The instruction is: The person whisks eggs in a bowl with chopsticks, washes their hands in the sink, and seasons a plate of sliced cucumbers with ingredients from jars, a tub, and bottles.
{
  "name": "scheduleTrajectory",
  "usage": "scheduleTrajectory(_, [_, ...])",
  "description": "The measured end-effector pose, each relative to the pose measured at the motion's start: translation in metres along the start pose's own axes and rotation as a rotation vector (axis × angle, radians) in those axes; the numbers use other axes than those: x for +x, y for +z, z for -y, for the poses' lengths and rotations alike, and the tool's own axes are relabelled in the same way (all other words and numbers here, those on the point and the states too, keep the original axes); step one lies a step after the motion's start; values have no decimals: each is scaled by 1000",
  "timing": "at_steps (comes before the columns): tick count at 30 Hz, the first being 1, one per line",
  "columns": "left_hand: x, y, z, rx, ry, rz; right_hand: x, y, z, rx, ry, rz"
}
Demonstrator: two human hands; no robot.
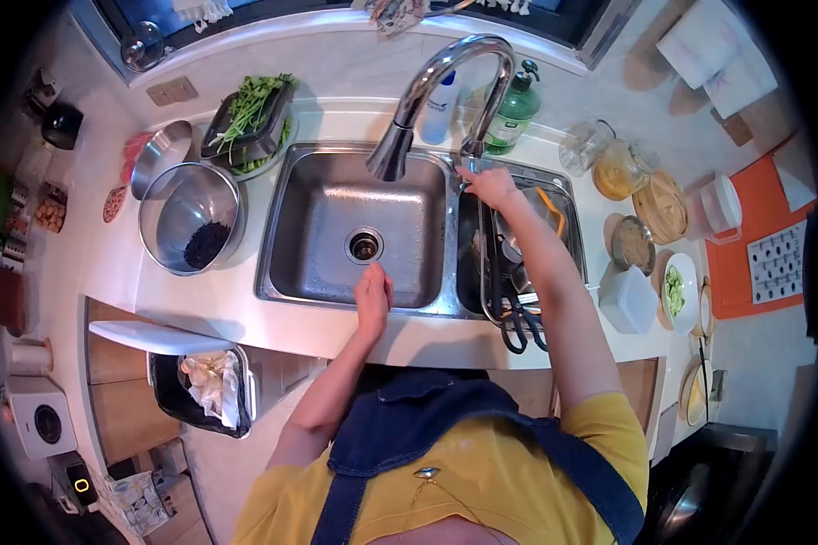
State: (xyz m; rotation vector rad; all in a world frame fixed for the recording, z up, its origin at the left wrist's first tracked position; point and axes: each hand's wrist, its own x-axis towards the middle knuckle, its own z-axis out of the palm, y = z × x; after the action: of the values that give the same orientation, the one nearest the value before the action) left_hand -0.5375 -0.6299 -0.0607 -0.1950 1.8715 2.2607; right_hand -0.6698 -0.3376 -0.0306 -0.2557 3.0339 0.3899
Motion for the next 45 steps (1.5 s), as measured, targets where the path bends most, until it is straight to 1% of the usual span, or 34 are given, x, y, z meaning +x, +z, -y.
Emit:
scheduleTrajectory(1, [10,-3,-4,-33,-28,-5,3,0,0,21,-38,127])
scheduleTrajectory(3, [28,-9,-7,-70,-57,-18,5,1,1,4,-76,116])
scheduleTrajectory(5, [46,-14,-2,-104,4,-10,5,0,0,16,-93,148])
scheduleTrajectory(9, [67,-19,-5,-62,11,-40,2,12,2,28,-88,41])
scheduleTrajectory(10, [73,-19,-4,-28,25,-43,3,20,2,15,-110,-61])
scheduleTrajectory(12, [89,-18,1,8,38,-45,4,28,-1,17,-114,-103])
scheduleTrajectory(13, [98,-15,8,-1,102,-67,2,28,1,19,-119,-138])
scheduleTrajectory(14, [108,-13,14,-13,166,-88,1,27,1,19,-116,-134])
scheduleTrajectory(15, [117,-12,15,-15,164,-84,0,17,4,25,-83,-80])
scheduleTrajectory(16, [126,-13,15,0,45,-27,-1,11,7,33,-51,-26])
scheduleTrajectory(17, [133,-14,16,16,-76,29,0,13,8,35,-48,-21])
scheduleTrajectory(18, [140,-12,19,21,-86,30,0,17,11,-23,-51,-207])
scheduleTrajectory(19, [148,-9,24,-116,-201,30,-2,13,20,-78,-51,-393])
scheduleTrajectory(20, [155,-7,27,-256,-306,31,-2,9,35,-68,27,-435])
scheduleTrajectory(21, [160,-8,31,-254,-304,36,0,-7,62,-63,105,-481])
scheduleTrajectory(22, [165,-9,35,-273,-378,27,4,-9,87,170,121,-575])
scheduleTrajectory(23, [169,-8,39,-292,-452,19,10,4,114,295,87,-648])
scheduleTrajectory(24, [170,-7,43,-292,-453,23,21,37,146,783,178,-549])
scheduleTrajectory(25, [171,-9,47,-395,-533,28,15,18,181,1355,317,-295])
scheduleTrajectory(26, [173,-11,50,-495,-615,25,25,20,206,1991,592,-57])
scheduleTrajectory(27, [193,-25,93,-650,-584,142,35,31,222,2599,879,262])
scheduleTrajectory(28, [213,-40,135,-806,-566,268,46,61,229,2605,876,262])
scheduleTrajectory(29, [233,-54,175,-948,-560,398,52,69,235,2563,867,212])
scheduleTrajectory(31, [152,-11,64,-814,-442,64,68,60,240,2372,829,52])
scheduleTrajectory(32, [107,12,-2,-717,-393,-95,77,53,239,2217,795,-43])
scheduleTrajectory(34, [102,15,31,-655,-329,-30,91,45,230,1904,743,-169])
scheduleTrajectory(35, [107,16,45,-600,-241,25,90,43,227,1770,707,-186])
scheduleTrajectory(37, [133,-10,45,-480,-398,70,68,41,238,1560,588,-168])
scheduleTrajectory(38, [139,-11,42,-479,-407,97,56,36,252,1480,527,-159])
scheduleTrajectory(39, [140,-13,39,-502,-427,77,41,31,262,1434,492,-156])
scheduleTrajectory(41, [137,-15,25,-543,-458,33,42,27,255,1442,530,-184])
scheduleTrajectory(43, [121,-2,12,-551,-486,16,56,37,229,1543,674,-253])
scheduleTrajectory(44, [107,13,5,-477,-406,97,62,42,219,1565,710,-264])
scheduleTrajectory(45, [104,22,-1,-403,-318,181,60,42,220,1549,688,-250])
